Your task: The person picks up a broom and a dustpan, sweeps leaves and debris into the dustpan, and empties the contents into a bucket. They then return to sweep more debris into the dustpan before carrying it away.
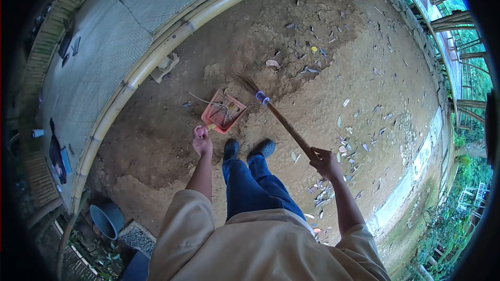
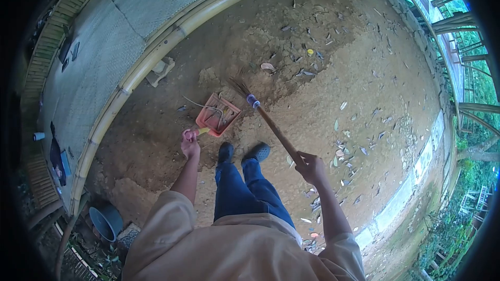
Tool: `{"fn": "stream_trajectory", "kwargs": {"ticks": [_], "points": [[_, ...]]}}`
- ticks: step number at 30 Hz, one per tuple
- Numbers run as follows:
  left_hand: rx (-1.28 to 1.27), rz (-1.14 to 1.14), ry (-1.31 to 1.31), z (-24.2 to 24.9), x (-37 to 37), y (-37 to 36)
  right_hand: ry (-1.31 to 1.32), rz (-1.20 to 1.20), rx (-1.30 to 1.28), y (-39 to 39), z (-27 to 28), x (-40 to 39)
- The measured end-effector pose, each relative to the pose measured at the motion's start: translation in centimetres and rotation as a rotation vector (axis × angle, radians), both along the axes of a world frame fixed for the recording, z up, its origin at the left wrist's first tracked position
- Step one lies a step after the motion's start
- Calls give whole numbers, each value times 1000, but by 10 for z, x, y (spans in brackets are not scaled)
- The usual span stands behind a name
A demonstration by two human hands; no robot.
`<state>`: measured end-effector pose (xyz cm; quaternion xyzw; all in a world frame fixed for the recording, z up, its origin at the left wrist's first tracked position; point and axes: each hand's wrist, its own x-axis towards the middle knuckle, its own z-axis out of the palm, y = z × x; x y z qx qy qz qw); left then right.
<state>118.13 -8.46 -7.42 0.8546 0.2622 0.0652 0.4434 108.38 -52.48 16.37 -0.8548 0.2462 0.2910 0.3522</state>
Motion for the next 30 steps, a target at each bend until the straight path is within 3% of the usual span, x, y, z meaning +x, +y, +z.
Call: {"fn": "stream_trajectory", "kwargs": {"ticks": [10, 14, 18, 26, 30], "points": [[3, 30, 90, 4, -4, 19, 26, 66, 69, 8, -15, 4], [-30, 26, 42, -8, -5, 20, 119, 84, 87, -6, 27, -5], [-131, 32, -29, 13, -2, 10, 139, 83, 106, -23, 56, -32], [-100, -37, -34, 63, 17, -21, 137, -195, 155, -36, 69, -60], [-127, -47, -29, 62, 34, -36, 108, -308, 208, -45, 81, -58]]}}
